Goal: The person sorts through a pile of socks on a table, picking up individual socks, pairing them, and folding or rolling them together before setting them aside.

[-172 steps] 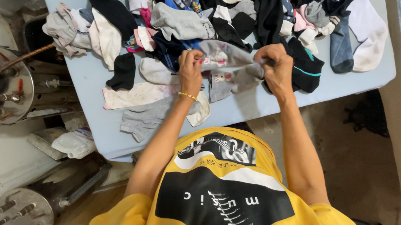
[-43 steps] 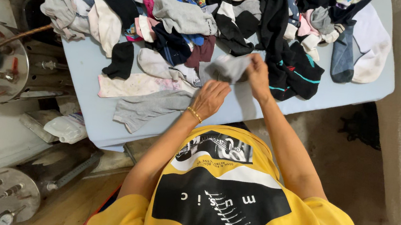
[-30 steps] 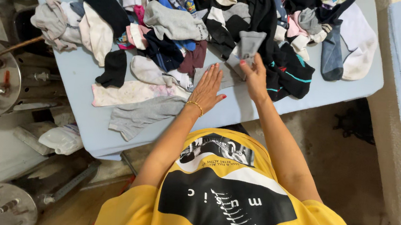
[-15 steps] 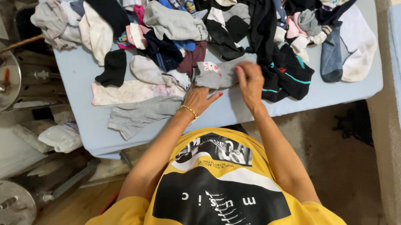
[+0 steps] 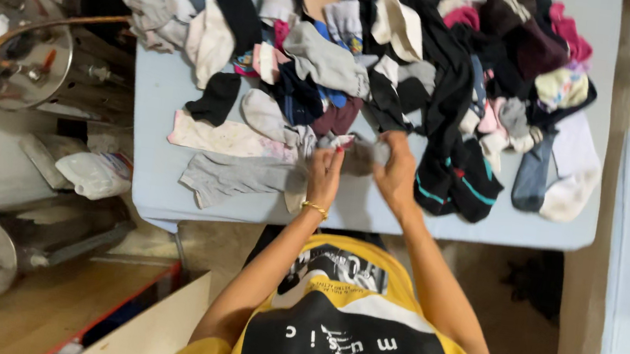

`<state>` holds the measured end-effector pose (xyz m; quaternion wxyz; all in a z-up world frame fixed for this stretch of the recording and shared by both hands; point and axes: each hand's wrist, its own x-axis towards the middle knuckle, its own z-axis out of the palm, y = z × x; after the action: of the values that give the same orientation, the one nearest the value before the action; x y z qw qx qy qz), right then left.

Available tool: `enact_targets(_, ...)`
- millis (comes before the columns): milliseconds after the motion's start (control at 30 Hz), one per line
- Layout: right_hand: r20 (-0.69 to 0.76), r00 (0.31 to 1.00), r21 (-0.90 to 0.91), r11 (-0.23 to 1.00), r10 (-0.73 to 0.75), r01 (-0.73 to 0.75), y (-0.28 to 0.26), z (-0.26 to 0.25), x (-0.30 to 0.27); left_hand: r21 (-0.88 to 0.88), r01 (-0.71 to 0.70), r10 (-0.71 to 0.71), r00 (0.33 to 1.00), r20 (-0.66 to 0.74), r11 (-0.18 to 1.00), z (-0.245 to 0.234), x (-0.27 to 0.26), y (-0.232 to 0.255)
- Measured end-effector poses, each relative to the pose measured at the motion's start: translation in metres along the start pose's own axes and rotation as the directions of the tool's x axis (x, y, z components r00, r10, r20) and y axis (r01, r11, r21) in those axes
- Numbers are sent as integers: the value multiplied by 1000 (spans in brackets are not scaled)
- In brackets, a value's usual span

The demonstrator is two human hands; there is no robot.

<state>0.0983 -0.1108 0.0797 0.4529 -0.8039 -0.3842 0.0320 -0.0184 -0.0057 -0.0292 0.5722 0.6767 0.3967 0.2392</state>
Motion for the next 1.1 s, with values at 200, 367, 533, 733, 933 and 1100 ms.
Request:
enact_targets(200,413,877,56,968,-244,243,-143,29,7,-743,596,-258,802,538,304,-93,19,39)
enact_targets(367,563,730,358,911,-387,207,-185,58,20,-876,353,-170,935,312,328,-185,9,47)
enact_targets(533,289,950,442,863,120,-244,-217,157,7,-905,189,-77,982,172,381,-279,-8,32)
enact_targets(733,698,596,518,294,398,-803,-265,291,-2,-635,67,-51,998,42,770,-423,-28,5)
enact_targets(933,473,856,635,593,209,-495,-313,370,-25,-450,3,-39,997,-70,893,-521,-38,-9)
enact_targets(1100,468,874,638,636,128,-434,-335,401,-1,-457,-9,6,1000,-7,890,-548,-25,-21)
